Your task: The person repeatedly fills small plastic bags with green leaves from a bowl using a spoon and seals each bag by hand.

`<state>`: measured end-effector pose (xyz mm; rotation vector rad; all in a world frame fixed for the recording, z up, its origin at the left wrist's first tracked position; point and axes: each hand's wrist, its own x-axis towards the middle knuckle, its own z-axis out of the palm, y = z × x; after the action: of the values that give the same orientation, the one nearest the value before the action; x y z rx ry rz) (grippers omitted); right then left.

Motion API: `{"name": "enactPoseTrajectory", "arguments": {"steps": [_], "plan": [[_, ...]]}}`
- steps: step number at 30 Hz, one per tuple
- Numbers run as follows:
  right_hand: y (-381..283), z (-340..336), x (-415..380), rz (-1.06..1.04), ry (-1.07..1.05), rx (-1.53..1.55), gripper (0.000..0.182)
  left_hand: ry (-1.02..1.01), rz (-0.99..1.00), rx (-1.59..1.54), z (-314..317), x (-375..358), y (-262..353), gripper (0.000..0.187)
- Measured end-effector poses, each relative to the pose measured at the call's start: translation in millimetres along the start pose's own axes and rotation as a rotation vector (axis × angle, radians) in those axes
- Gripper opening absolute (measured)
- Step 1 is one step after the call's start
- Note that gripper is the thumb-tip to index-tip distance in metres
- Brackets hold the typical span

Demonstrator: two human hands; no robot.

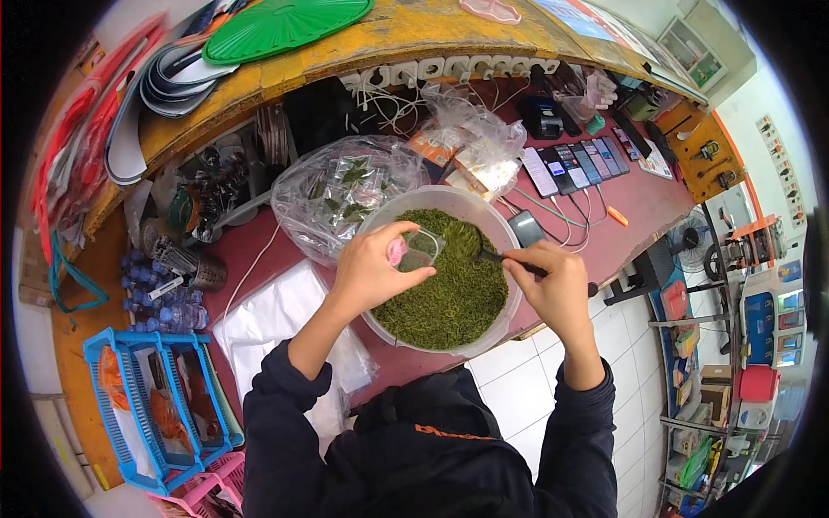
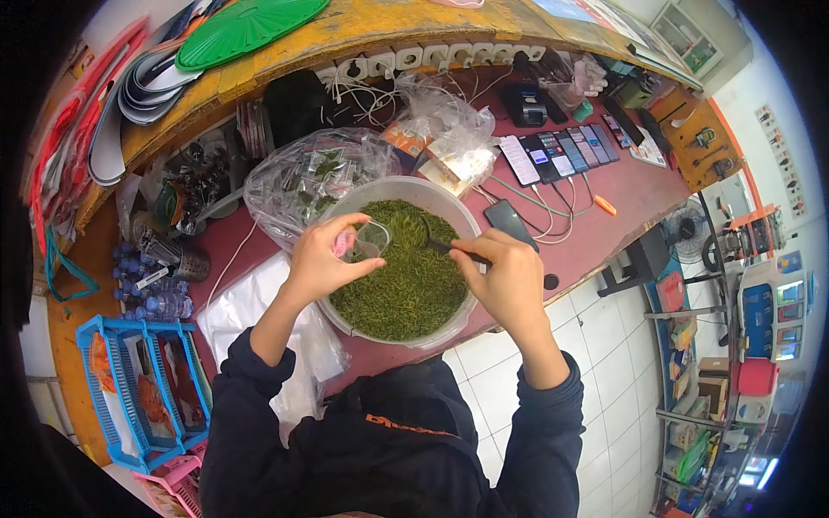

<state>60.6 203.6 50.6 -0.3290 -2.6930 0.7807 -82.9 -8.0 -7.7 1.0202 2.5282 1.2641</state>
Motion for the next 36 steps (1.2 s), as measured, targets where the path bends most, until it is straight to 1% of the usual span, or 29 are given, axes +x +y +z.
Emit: {"name": "enactPoseTrajectory", "arguments": {"steps": [1, 2, 3, 5, 6, 8, 9, 11, 12, 14, 15, 17, 18, 19, 21, 23, 24, 25, 27, 28, 29, 31, 32, 33, 34, 35, 36], "plan": [[-6, -1, -1, -0.026, 0.111, -0.078, 0.01, -0.023, 0.009, 0.029, 2, 1, 4, 0.056], [-7, 3, -3, -0.089, 0.198, -0.138, 0.009, -0.064, -0.032, 0.021, 4, 3, 10, 0.056], [-9, 6, -3, -0.089, 0.198, -0.139, 0.009, -0.064, -0.032, 0.02, 9, 4, 11, 0.056], [-12, 11, -4, -0.306, 0.361, -0.365, 0.012, 0.04, 0.115, -0.006, 17, 6, 12, 0.057], [-12, 15, -5, -0.307, 0.361, -0.366, 0.012, 0.042, 0.115, -0.008, 19, 7, 14, 0.057], [-11, 23, -8, -0.395, 0.402, -0.454, 0.016, 0.097, 0.106, -0.014, 20, 8, 17, 0.058], [-11, 25, -9, -0.396, 0.401, -0.455, 0.016, 0.097, 0.106, -0.015, 19, 8, 18, 0.058], [-11, 27, -10, -0.411, 0.439, -0.477, 0.019, 0.023, -0.006, 0.004, 15, 8, 21, 0.058], [-11, 25, -10, -0.413, 0.437, -0.476, 0.019, 0.024, -0.009, 0.004, 13, 7, 21, 0.058], [-13, 15, -9, -0.32, 0.513, -0.442, 0.018, 0.042, -0.035, 0.027, 11, 4, 19, 0.057], [-13, 8, -10, -0.323, 0.51, -0.44, 0.018, 0.045, -0.039, 0.027, 10, 3, 17, 0.057], [-12, -5, -12, -0.096, 0.271, -0.397, 0.016, 0.216, 0.084, 0.109, 11, -1, 13, 0.056], [-9, -7, -10, -0.154, 0.189, -0.383, 0.014, 0.213, 0.086, 0.109, 13, -2, 13, 0.056], [-11, -2, -4, -0.149, 0.192, -0.385, 0.014, 0.234, 0.074, 0.164, 15, -4, 14, 0.058], [-19, 23, 11, -0.231, 0.087, 0.029, 0.013, 0.253, 0.071, 0.217, 24, -7, 18, 0.06], [-4, 65, 20, -0.328, -0.027, 0.076, 0.013, 0.256, 0.123, 0.283, 32, -12, 22, 0.067], [-7, 68, 21, -0.307, -0.002, 0.051, 0.011, 0.227, 0.119, 0.27, 29, -12, 26, 0.075], [-6, 63, 23, -0.312, 0.002, 0.051, 0.011, 0.233, 0.122, 0.272, 20, -10, 26, 0.075], [-2, 49, 24, -0.316, 0.016, 0.002, 0.01, 0.18, 0.101, 0.195, -5, -6, 19, 0.077], [2, 48, 25, -0.339, -0.077, 0.026, 0.009, 0.175, 0.217, 0.114, -11, 1, 7, 0.054], [1, 46, 24, -0.337, -0.073, 0.024, 0.009, 0.173, 0.221, 0.113, -11, 10, -6, 0.054], [-2, 41, 27, -0.454, -0.112, 0.105, 0.012, -0.182, 0.234, -0.393, -12, 25, -14, 0.025], [-3, 40, 27, -0.463, -0.113, 0.102, 0.012, -0.205, 0.19, -0.475, -9, 25, -16, 0.011], [-3, 40, 24, -0.346, -0.051, 0.262, 0.012, -0.198, 0.191, -0.474, -9, 25, -15, 0.011], [-3, 39, 22, -0.223, 0.014, 0.42, 0.013, -0.199, 0.193, -0.539, -8, 24, -15, 0.01], [-3, 40, 20, -0.221, 0.016, 0.418, 0.013, -0.204, 0.195, -0.606, -5, 22, -14, 0.009], [-1, 41, 18, -0.034, -0.024, 0.538, 0.013, -0.208, 0.196, -0.609, -2, 21, -13, 0.009]]}}
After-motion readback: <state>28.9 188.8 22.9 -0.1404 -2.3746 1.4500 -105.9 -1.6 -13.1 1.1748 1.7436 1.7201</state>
